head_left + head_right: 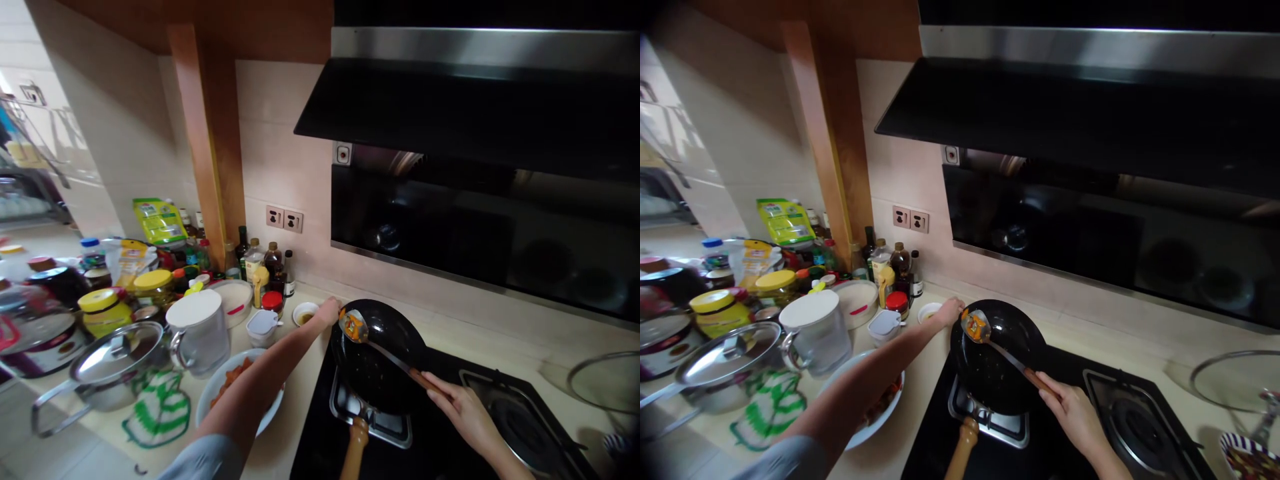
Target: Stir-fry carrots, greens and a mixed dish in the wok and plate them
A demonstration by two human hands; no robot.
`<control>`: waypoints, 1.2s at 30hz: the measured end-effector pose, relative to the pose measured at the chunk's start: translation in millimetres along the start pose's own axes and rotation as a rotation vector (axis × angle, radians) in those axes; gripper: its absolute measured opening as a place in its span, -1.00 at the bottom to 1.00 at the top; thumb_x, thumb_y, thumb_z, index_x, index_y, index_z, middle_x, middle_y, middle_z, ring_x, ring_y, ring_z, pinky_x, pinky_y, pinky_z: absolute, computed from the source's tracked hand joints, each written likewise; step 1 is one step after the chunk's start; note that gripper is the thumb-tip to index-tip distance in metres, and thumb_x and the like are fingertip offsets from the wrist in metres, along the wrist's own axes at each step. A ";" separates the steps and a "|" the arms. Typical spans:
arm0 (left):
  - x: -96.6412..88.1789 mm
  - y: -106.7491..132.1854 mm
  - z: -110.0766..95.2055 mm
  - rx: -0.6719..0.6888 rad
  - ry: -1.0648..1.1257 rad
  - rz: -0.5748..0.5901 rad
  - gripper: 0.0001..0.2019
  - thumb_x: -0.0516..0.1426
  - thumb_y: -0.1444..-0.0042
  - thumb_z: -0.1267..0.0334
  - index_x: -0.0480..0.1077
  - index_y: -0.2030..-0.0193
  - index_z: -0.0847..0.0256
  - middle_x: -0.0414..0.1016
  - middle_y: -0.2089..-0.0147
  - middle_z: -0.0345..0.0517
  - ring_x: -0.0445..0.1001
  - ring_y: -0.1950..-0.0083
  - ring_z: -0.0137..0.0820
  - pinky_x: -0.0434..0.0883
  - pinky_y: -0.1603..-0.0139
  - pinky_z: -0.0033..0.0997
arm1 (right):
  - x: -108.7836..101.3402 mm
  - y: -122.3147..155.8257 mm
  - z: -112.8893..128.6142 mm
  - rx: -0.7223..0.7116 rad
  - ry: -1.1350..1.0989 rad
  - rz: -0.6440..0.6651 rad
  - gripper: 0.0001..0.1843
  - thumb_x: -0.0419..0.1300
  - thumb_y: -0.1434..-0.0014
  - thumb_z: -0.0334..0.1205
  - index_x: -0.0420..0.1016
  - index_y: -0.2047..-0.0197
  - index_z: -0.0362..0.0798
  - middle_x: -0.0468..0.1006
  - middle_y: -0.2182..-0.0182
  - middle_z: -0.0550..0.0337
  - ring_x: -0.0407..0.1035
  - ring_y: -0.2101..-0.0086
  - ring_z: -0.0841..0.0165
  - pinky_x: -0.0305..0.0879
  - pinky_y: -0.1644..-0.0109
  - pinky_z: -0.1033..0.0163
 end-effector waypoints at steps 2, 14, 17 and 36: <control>0.8 -1.1 1.8 0.020 -0.012 0.013 -0.72 0.10 -0.20 0.15 0.37 0.02 0.26 0.43 0.02 -0.03 0.44 0.07 -0.33 0.44 0.05 -0.17 | 0.0 1.5 2.6 -0.002 -0.024 -0.012 -0.57 0.06 -0.18 0.02 0.48 -0.07 0.12 0.54 0.04 0.20 0.50 0.13 0.20 0.41 0.03 0.17; -18.4 14.3 -20.7 0.185 0.182 -0.076 -0.86 0.13 -0.17 0.25 0.43 0.23 0.28 0.49 0.22 -0.12 0.46 0.21 -0.42 0.42 0.09 -0.26 | -3.6 13.9 21.3 -0.032 -0.037 -0.094 -0.58 0.07 -0.18 0.00 0.49 -0.05 0.09 0.62 0.17 0.21 0.55 0.34 0.31 0.46 0.28 0.32; -40.3 29.2 -26.0 0.141 0.320 -0.238 -0.84 0.06 -0.16 0.38 0.45 0.20 0.26 0.51 0.25 -0.07 0.44 0.23 -0.42 0.38 0.07 -0.34 | -12.4 23.7 24.4 -0.028 -0.030 -0.091 -0.57 0.07 -0.18 0.01 0.49 -0.05 0.06 0.62 0.16 0.20 0.55 0.30 0.30 0.46 0.26 0.32; 42.8 318.7 -58.5 -0.517 2.002 0.037 -0.65 0.20 -0.06 0.05 0.42 0.33 0.40 0.51 0.32 0.08 0.53 0.31 -0.34 0.33 -0.01 -0.21 | 62.1 75.1 215.8 -0.676 0.558 -0.237 -0.60 -0.10 -0.26 -0.22 0.45 -0.04 0.09 0.56 0.43 0.22 0.42 0.63 0.41 0.23 0.67 0.37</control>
Point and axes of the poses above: each hand's wrist, its own y-axis away from the middle knuckle, its own x-axis out of the palm, z = x × y, the point moved 3 cm from there along -y, towards the middle knuckle
